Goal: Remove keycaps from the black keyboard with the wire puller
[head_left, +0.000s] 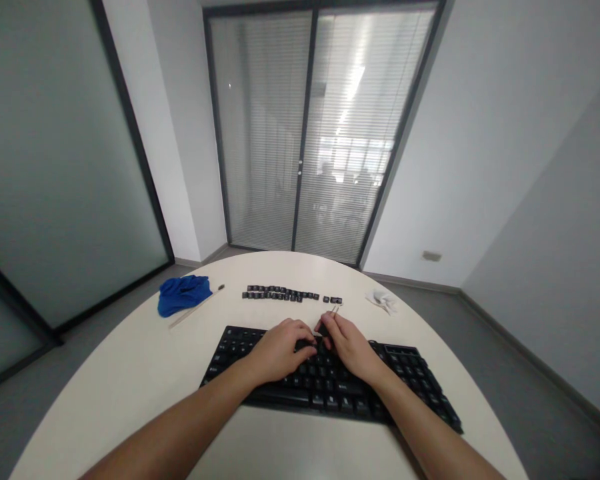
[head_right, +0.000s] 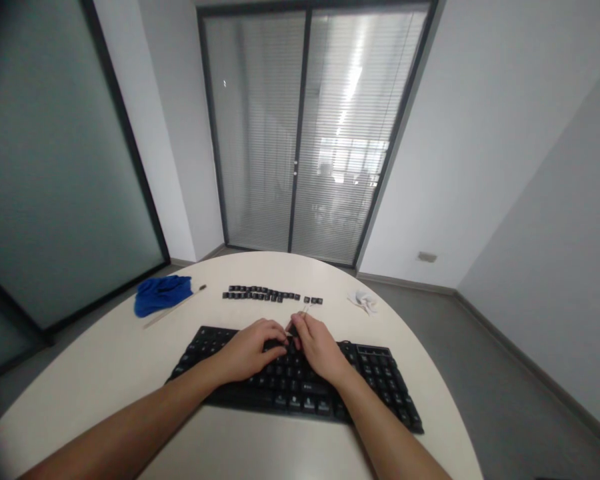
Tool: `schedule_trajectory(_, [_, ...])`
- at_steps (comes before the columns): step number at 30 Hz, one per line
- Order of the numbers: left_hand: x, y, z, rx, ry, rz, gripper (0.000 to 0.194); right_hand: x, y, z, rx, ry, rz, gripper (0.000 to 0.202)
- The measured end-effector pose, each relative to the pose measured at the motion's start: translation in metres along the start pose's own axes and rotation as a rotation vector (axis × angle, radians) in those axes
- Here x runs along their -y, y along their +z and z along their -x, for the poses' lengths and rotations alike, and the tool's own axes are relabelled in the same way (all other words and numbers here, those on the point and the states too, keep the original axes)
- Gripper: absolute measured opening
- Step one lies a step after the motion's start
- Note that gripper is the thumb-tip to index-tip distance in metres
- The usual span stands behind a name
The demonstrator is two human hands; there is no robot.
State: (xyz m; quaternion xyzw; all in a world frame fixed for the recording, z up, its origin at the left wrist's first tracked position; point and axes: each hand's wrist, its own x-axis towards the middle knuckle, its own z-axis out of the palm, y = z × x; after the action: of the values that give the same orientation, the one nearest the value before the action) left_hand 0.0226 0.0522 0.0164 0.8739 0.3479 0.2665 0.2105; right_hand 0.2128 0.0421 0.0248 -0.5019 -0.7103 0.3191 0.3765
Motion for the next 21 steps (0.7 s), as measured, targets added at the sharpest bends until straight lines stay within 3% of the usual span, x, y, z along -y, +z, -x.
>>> schedule_trajectory(5, [-0.0036, 0.0004, 0.0004, -0.021, 0.004, -0.03, 0.021, -0.0081, -0.0015, -0.0043, -0.013, 0.092, -0.116, 0.051])
schedule_trajectory(11, [-0.0077, -0.0028, 0.0016, -0.054, -0.012, 0.017, 0.018, -0.0032, -0.0023, -0.003, -0.008, 0.015, -0.181, 0.049])
schedule_trajectory(21, [-0.0035, -0.0013, 0.0021, -0.075, -0.049, 0.106, 0.022, -0.0039, -0.0043, -0.0024, 0.004, 0.011, -0.209, 0.05])
